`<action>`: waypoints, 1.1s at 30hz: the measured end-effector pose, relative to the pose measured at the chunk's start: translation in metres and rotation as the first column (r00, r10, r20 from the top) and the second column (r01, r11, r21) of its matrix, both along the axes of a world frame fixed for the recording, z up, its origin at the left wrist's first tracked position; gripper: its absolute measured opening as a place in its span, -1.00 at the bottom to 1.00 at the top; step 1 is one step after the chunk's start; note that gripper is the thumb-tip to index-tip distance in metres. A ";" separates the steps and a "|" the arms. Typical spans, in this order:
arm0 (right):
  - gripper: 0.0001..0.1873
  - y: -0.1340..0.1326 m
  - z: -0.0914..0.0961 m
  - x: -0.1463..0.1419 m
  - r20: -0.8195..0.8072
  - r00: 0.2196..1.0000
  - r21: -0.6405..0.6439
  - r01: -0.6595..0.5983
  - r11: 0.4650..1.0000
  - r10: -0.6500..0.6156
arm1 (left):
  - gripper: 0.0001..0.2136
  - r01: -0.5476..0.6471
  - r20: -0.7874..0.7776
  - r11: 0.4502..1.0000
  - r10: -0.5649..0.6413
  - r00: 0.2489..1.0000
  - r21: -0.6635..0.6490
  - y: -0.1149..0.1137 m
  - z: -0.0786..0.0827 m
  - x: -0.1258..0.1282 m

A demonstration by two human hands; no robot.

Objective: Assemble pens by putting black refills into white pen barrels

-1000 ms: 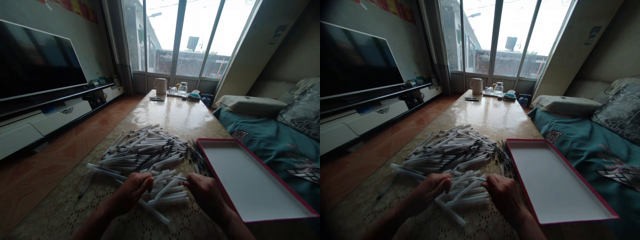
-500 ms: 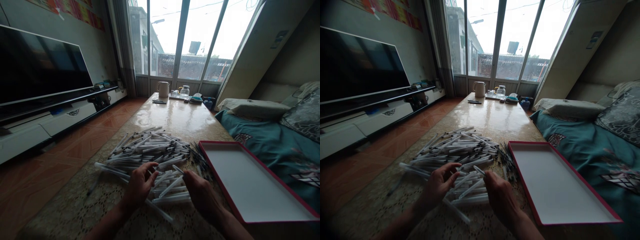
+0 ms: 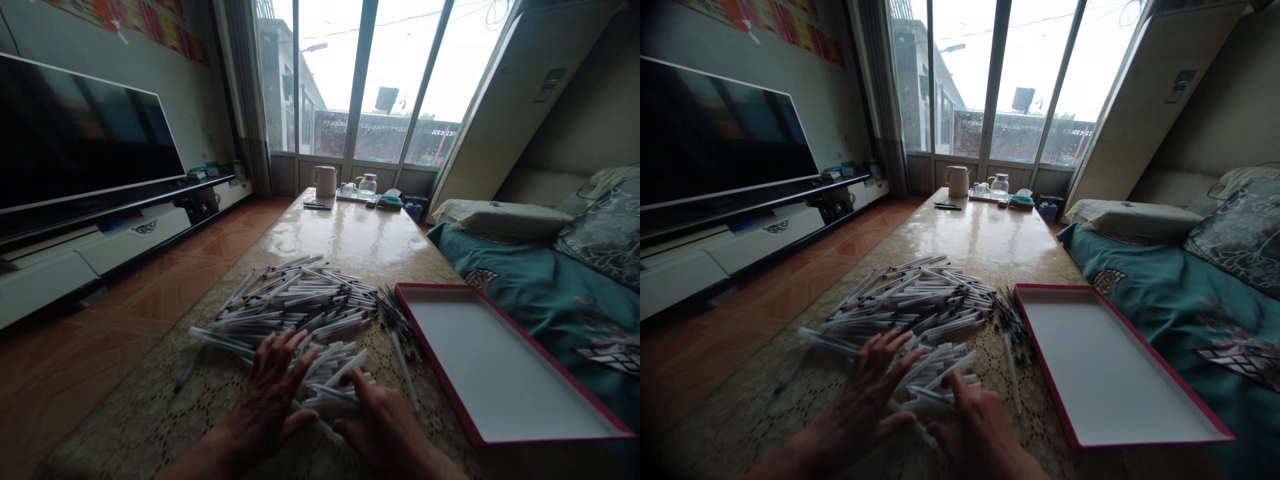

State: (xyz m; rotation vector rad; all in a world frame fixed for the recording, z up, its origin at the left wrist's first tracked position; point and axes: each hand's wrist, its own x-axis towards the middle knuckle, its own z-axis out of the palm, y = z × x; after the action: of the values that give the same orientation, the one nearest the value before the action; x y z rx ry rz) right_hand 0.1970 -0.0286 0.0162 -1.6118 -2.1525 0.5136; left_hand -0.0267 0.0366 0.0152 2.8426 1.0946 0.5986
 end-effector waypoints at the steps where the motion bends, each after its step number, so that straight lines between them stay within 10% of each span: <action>1: -0.50 0.000 -0.005 -0.003 0.039 0.999 0.027 -0.007 1.000 0.005 | -0.24 0.010 -0.040 1.000 -0.009 0.999 0.026 0.004 -0.001 -0.002; 10: -0.49 0.020 -0.030 -0.006 0.248 0.968 0.208 -0.096 0.973 0.043 | -0.06 0.108 -0.207 0.994 -0.109 0.972 -0.016 0.045 -0.012 -0.016; 33: -0.67 0.067 -0.009 -0.001 0.365 0.930 0.167 -0.023 0.986 -0.040 | -0.20 0.227 -0.166 0.970 -0.238 0.957 -0.084 0.102 -0.006 0.009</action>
State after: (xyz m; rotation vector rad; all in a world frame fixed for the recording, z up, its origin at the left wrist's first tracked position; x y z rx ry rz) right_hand 0.1957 0.0388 0.0068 -1.7284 -2.3752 0.0183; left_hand -0.0174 0.1388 0.0096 2.9511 0.7619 0.2961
